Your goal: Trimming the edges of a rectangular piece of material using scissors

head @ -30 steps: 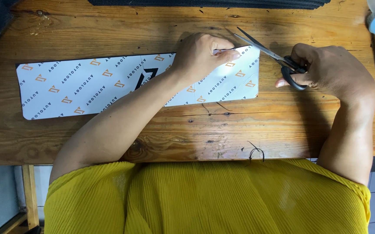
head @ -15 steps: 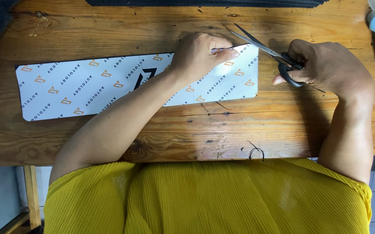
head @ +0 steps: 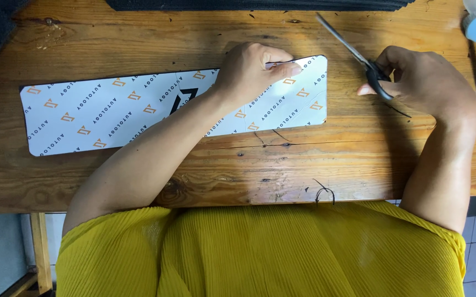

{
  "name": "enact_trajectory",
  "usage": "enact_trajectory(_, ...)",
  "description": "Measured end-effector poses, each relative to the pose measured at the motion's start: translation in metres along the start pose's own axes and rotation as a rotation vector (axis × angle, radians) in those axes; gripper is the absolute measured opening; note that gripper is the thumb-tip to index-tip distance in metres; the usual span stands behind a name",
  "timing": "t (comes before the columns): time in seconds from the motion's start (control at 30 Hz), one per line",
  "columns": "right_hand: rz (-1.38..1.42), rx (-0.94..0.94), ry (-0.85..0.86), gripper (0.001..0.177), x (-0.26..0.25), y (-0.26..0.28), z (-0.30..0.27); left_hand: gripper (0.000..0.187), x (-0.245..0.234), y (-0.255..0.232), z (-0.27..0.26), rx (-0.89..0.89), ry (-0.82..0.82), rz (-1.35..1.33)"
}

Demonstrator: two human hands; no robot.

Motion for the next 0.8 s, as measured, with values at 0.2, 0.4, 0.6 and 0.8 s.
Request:
enact_trajectory(0.2, -0.174, -0.276, -0.319, 0.047, 0.024, -0.037, 0.02, 0.028, -0.01, -0.012, 0.002, 0.0, 0.027, -0.172)
enact_trajectory(0.4, -0.236, -0.327, -0.469, 0.045, 0.036, -0.062, 0.03, 0.023, -0.01, -0.011, 0.002, -0.004, 0.02, -0.219)
enact_trajectory(0.6, -0.396, -0.208, -0.431, 0.048, 0.033, -0.053, 0.02, 0.036, -0.008, -0.004, 0.003, -0.023, 0.042, -0.203)
enact_trajectory(0.8, -0.199, -0.501, -0.642, 0.013, 0.02, -0.02, -0.002, 0.029, -0.01, -0.007, 0.006, -0.033, 0.038, -0.199)
Point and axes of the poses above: each hand's wrist, its own z-axis towards the middle knuckle, its own x-axis out of the palm, y = z × x, the point moved 1 cm from there along z, towards the middle knuckle, and after that the axes turned 6 degrees about y, right-handed, at the moved point
